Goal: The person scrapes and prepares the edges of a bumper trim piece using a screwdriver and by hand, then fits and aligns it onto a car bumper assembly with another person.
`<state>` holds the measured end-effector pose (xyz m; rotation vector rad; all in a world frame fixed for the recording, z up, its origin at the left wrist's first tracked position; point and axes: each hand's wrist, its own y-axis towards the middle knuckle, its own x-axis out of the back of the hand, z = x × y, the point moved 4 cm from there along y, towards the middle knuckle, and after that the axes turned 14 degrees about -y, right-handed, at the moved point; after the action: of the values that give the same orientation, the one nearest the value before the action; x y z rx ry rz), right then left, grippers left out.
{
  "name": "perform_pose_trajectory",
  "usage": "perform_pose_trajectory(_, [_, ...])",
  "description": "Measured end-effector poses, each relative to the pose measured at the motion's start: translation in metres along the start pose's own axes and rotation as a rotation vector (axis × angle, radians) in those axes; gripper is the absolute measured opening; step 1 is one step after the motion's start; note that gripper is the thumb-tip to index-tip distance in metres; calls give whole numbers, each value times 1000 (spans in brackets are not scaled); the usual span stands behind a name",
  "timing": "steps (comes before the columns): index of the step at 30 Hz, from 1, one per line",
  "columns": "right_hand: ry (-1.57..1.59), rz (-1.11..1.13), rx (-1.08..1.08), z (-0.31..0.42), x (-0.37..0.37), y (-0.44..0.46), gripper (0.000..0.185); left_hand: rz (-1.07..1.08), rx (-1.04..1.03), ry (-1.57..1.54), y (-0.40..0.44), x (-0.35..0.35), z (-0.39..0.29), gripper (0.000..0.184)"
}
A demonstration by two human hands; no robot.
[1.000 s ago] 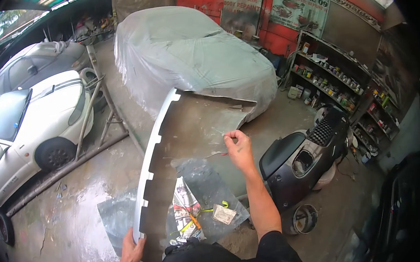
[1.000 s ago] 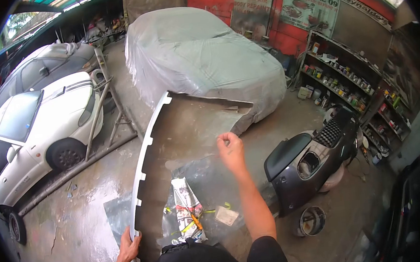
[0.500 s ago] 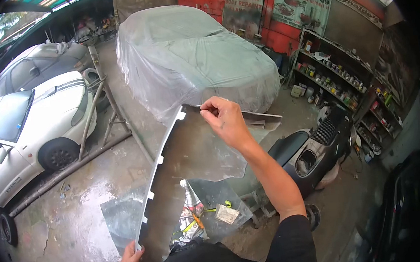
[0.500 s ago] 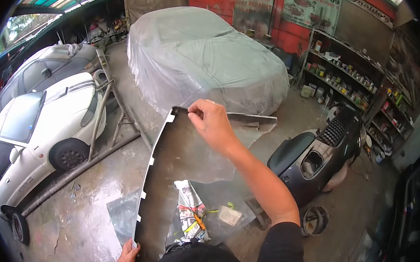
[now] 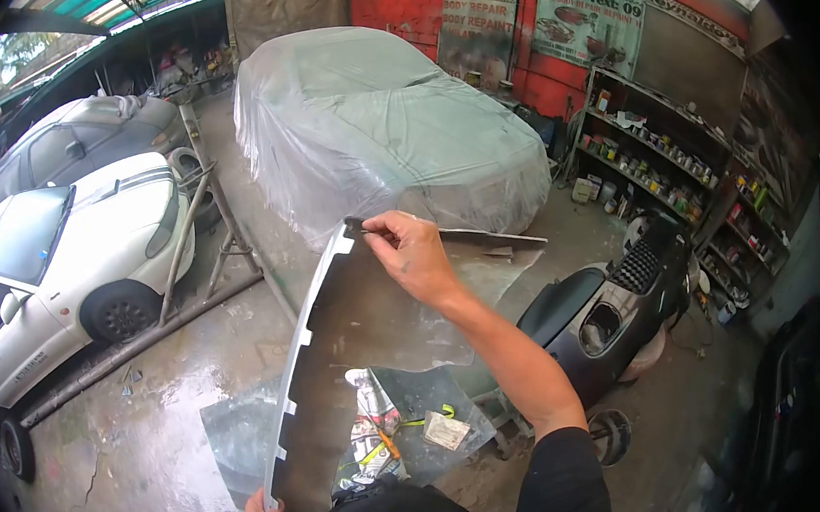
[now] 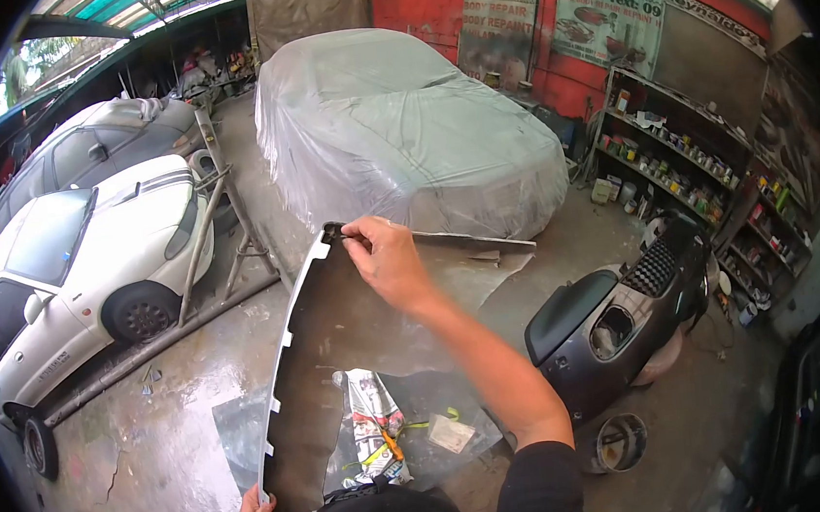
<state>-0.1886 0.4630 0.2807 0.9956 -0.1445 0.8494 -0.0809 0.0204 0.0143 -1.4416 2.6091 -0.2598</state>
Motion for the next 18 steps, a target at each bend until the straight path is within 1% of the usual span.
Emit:
perform_pose_trajectory(2, [38, -9, 0, 0, -1, 1, 15, 11, -11, -29, -1, -4, -6, 31])
perform_pose_trajectory(5, [62, -4, 3, 3, -5, 2, 15, 10, -14, 18, 0, 5, 11, 32])
perform_pose_trajectory(8, [40, -12, 41, 1, -8, 3, 15, 4, -4, 72, -3, -2, 1, 21])
perform_pose_trajectory(11, [34, -14, 49, 1, -8, 4, 14, -38, 40, 39, -3, 4, 15, 21])
perform_pose_trajectory(15, [13, 1, 29, 5, -5, 6, 12, -36, 20, 77, -3, 6, 17, 23])
perform_pose_trajectory(17, [-19, 12, 66, 7, -5, 10, 12, -28, 25, 93, -3, 13, 28, 25])
perform_pose_trajectory(18, [-40, 17, 77, 6, -3, 11, 13, -20, 4, 58, -5, 6, 17, 27])
